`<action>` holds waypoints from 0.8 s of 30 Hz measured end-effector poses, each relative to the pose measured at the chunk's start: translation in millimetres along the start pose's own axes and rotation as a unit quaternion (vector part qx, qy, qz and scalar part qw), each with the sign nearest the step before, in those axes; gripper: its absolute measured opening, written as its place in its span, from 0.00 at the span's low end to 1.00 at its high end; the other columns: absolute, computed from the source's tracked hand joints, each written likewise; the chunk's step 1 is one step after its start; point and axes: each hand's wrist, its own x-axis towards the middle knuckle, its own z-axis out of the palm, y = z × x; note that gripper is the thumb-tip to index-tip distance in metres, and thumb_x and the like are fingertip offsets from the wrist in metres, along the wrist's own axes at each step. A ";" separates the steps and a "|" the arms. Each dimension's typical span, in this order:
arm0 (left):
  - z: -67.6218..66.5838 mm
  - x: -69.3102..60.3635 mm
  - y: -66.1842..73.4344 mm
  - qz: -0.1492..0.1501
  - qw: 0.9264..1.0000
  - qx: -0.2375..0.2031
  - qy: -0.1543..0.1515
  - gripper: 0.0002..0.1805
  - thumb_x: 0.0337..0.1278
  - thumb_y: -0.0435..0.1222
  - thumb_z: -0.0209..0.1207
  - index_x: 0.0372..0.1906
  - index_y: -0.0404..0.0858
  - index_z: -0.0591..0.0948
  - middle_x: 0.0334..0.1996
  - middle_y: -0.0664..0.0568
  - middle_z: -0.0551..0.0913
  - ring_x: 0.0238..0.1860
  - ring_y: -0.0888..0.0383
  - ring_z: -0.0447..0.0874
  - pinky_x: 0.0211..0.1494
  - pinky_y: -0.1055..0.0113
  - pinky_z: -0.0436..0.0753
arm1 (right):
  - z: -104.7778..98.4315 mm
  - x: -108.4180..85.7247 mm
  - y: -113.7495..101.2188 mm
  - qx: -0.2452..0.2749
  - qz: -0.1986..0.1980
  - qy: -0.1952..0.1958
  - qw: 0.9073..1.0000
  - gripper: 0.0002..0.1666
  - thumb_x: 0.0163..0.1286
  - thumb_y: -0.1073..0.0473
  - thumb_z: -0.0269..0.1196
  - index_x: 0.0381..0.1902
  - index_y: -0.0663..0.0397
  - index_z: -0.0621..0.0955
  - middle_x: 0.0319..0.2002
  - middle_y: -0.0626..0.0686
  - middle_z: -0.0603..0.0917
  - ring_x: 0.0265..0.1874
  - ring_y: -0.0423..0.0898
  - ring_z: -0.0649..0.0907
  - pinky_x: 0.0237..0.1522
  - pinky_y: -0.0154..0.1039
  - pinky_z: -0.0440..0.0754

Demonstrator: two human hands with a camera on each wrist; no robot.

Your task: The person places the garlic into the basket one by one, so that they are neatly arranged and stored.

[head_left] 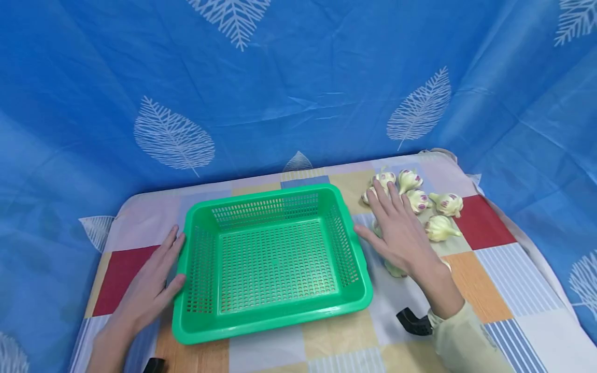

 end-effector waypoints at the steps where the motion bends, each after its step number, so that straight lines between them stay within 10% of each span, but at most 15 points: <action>1: 2.6 -0.9 -0.2 -0.002 1.000 -0.016 -0.003 0.47 0.62 0.40 0.61 0.82 0.46 0.51 0.82 0.51 0.45 0.78 0.45 0.48 0.63 0.28 0.63 | 0.2 -0.6 0.6 0.005 0.002 0.000 1.000 0.51 0.73 0.30 0.51 0.80 0.56 0.55 0.82 0.51 0.41 0.79 0.53 0.38 0.73 0.64 0.46; 5: 14.4 -3.6 -0.6 -0.007 0.998 -0.065 0.003 0.47 0.60 0.36 0.62 0.81 0.46 0.53 0.81 0.52 0.47 0.79 0.56 0.46 0.56 0.29 0.71 | -0.9 -5.4 4.1 0.036 0.011 0.001 0.999 0.51 0.72 0.32 0.54 0.80 0.57 0.56 0.81 0.54 0.44 0.79 0.54 0.40 0.74 0.60 0.46; 13: 27.3 -5.3 -1.5 0.008 0.990 -0.133 0.042 0.45 0.55 0.30 0.63 0.79 0.42 0.60 0.81 0.51 0.47 0.78 0.62 0.46 0.55 0.70 0.74 | -5.1 -20.0 18.5 0.144 0.026 0.020 0.989 0.48 0.71 0.42 0.63 0.79 0.57 0.59 0.81 0.54 0.50 0.78 0.57 0.51 0.68 0.69 0.58; 24: 33.2 -5.4 -4.0 0.006 0.987 -0.151 0.051 0.41 0.55 0.29 0.58 0.77 0.39 0.63 0.81 0.50 0.48 0.78 0.57 0.46 0.63 0.73 0.62 | -7.2 -54.7 54.7 0.226 0.087 0.097 0.965 0.44 0.69 0.56 0.67 0.79 0.53 0.61 0.79 0.54 0.57 0.76 0.60 0.57 0.64 0.74 0.56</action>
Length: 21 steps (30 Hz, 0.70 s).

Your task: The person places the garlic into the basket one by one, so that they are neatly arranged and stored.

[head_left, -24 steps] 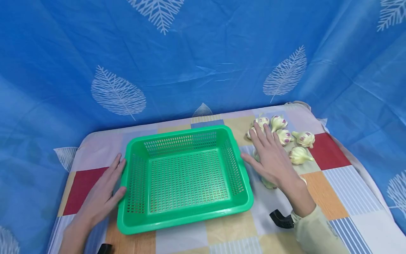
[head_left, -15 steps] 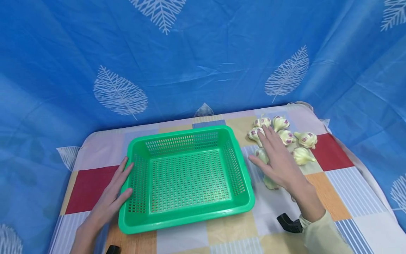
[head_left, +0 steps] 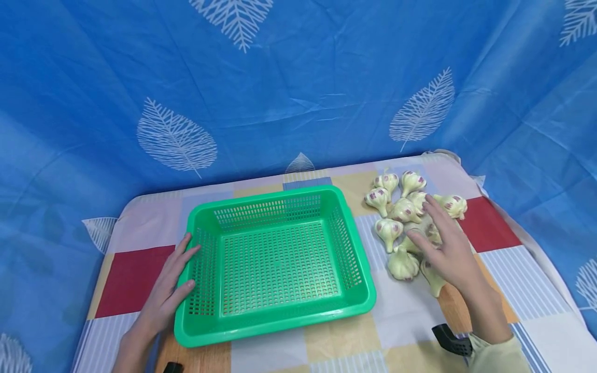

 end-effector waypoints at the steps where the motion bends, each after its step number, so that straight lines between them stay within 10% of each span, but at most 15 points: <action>1: 0.6 0.2 -0.4 0.002 1.000 -0.007 0.001 0.40 0.55 0.28 0.57 0.77 0.38 0.64 0.81 0.50 0.48 0.78 0.57 0.46 0.63 0.76 0.62 | -2.5 -3.2 2.9 0.000 0.002 0.009 1.000 0.44 0.69 0.56 0.67 0.79 0.52 0.61 0.78 0.55 0.58 0.76 0.59 0.58 0.65 0.74 0.56; 7: 3.5 1.4 -2.2 0.014 0.999 -0.044 0.006 0.39 0.54 0.27 0.54 0.75 0.35 0.64 0.80 0.46 0.49 0.77 0.56 0.48 0.59 0.76 0.69 | -14.2 -22.8 15.6 0.001 0.027 0.054 0.998 0.46 0.68 0.60 0.67 0.80 0.44 0.61 0.77 0.55 0.61 0.76 0.51 0.58 0.69 0.67 0.56; 14: 3.4 0.1 -0.2 0.001 0.997 -0.070 0.011 0.39 0.53 0.26 0.54 0.75 0.34 0.65 0.81 0.49 0.48 0.78 0.53 0.47 0.60 0.75 0.71 | -25.2 -39.4 36.3 -0.009 0.047 0.076 0.996 0.46 0.68 0.63 0.66 0.80 0.41 0.61 0.77 0.53 0.63 0.71 0.29 0.60 0.62 0.18 0.55; 21: 4.9 1.0 0.3 0.006 0.997 -0.080 0.011 0.40 0.52 0.27 0.54 0.75 0.36 0.64 0.81 0.50 0.47 0.78 0.51 0.46 0.60 0.75 0.71 | -30.6 -55.0 58.8 0.076 0.152 0.142 0.975 0.41 0.67 0.71 0.66 0.76 0.51 0.66 0.73 0.52 0.69 0.69 0.38 0.69 0.57 0.21 0.67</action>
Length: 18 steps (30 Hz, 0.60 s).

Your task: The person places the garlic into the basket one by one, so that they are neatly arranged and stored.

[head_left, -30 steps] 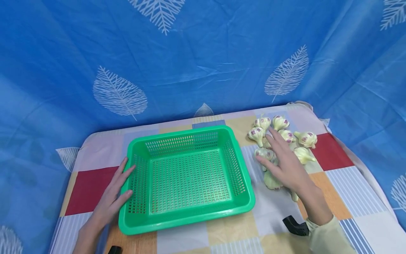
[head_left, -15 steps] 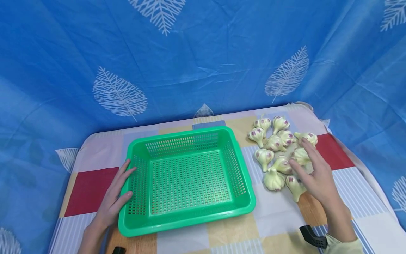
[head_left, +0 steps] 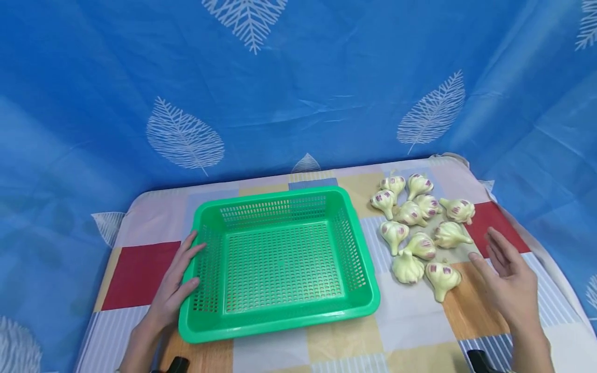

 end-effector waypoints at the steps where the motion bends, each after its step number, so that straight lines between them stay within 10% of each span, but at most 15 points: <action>1: 0.1 -0.1 -0.3 0.002 1.000 -0.003 0.000 0.39 0.52 0.27 0.53 0.75 0.36 0.65 0.81 0.49 0.47 0.78 0.51 0.46 0.60 0.75 0.71 | -0.7 -2.6 3.8 0.011 0.016 0.003 1.000 0.41 0.68 0.71 0.65 0.76 0.52 0.66 0.73 0.51 0.70 0.69 0.39 0.70 0.57 0.21 0.68; 5: 2.0 0.6 -1.8 0.016 1.000 -0.013 0.007 0.38 0.52 0.27 0.52 0.74 0.35 0.65 0.80 0.47 0.48 0.78 0.50 0.47 0.60 0.76 0.71 | -2.9 -17.3 21.7 0.119 0.035 -0.015 0.992 0.40 0.67 0.76 0.63 0.75 0.59 0.66 0.69 0.48 0.74 0.66 0.36 0.73 0.55 0.21 0.70; 10: 2.7 0.8 -1.4 0.016 1.000 -0.025 0.008 0.37 0.53 0.27 0.51 0.74 0.34 0.66 0.80 0.45 0.48 0.77 0.51 0.47 0.60 0.76 0.71 | -1.3 -37.8 41.5 0.317 0.019 -0.076 0.945 0.42 0.63 0.86 0.57 0.74 0.70 0.62 0.65 0.46 0.78 0.63 0.34 0.76 0.55 0.28 0.73; 18: 2.4 1.3 -2.0 0.009 0.999 -0.030 0.005 0.37 0.53 0.26 0.50 0.74 0.33 0.65 0.80 0.45 0.47 0.78 0.52 0.46 0.60 0.75 0.71 | 6.6 -52.9 47.2 0.370 0.031 -0.141 0.918 0.47 0.61 0.89 0.56 0.76 0.72 0.55 0.67 0.47 0.76 0.65 0.36 0.75 0.58 0.32 0.72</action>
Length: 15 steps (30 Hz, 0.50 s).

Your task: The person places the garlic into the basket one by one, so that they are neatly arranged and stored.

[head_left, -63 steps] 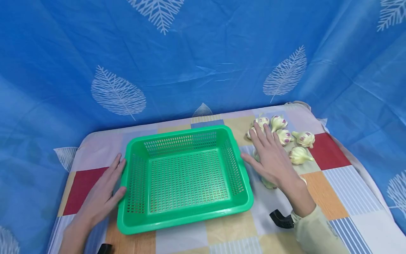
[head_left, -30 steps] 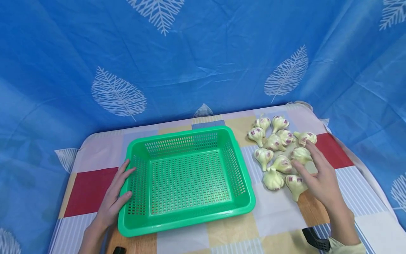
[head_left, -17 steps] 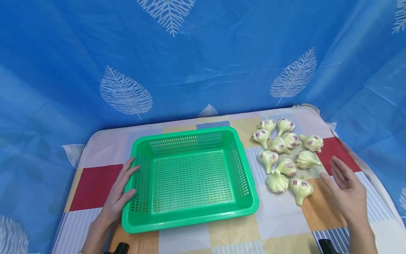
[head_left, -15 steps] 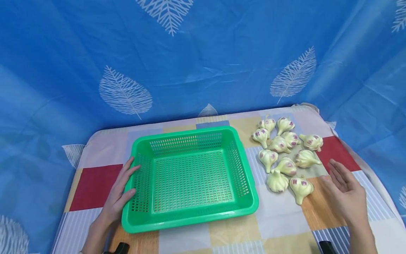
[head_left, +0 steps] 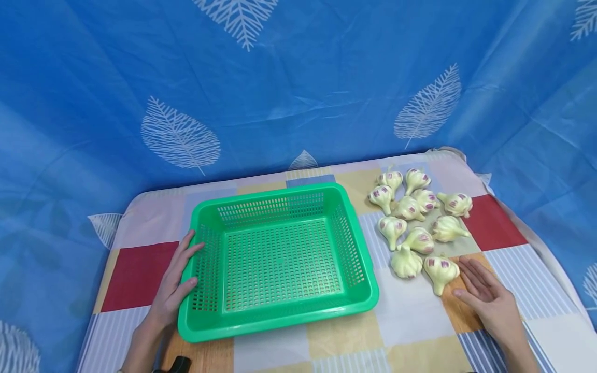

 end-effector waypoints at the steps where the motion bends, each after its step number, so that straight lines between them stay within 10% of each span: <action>1: 0.0 0.0 -0.1 0.002 1.000 0.000 0.001 0.37 0.54 0.26 0.50 0.74 0.33 0.65 0.80 0.45 0.48 0.77 0.52 0.46 0.60 0.75 0.71 | 1.7 1.2 0.3 -0.004 0.004 0.000 1.000 0.48 0.60 0.89 0.56 0.76 0.71 0.56 0.67 0.47 0.76 0.65 0.35 0.75 0.57 0.31 0.72; 15: 1.9 -0.7 -2.1 0.003 1.000 0.000 0.008 0.36 0.53 0.28 0.50 0.73 0.33 0.66 0.80 0.45 0.48 0.77 0.51 0.48 0.59 0.74 0.73 | 22.9 22.3 5.2 -0.138 0.056 0.030 0.988 0.38 0.60 0.77 0.69 0.69 0.66 0.72 0.55 0.36 0.82 0.54 0.29 0.81 0.48 0.25 0.78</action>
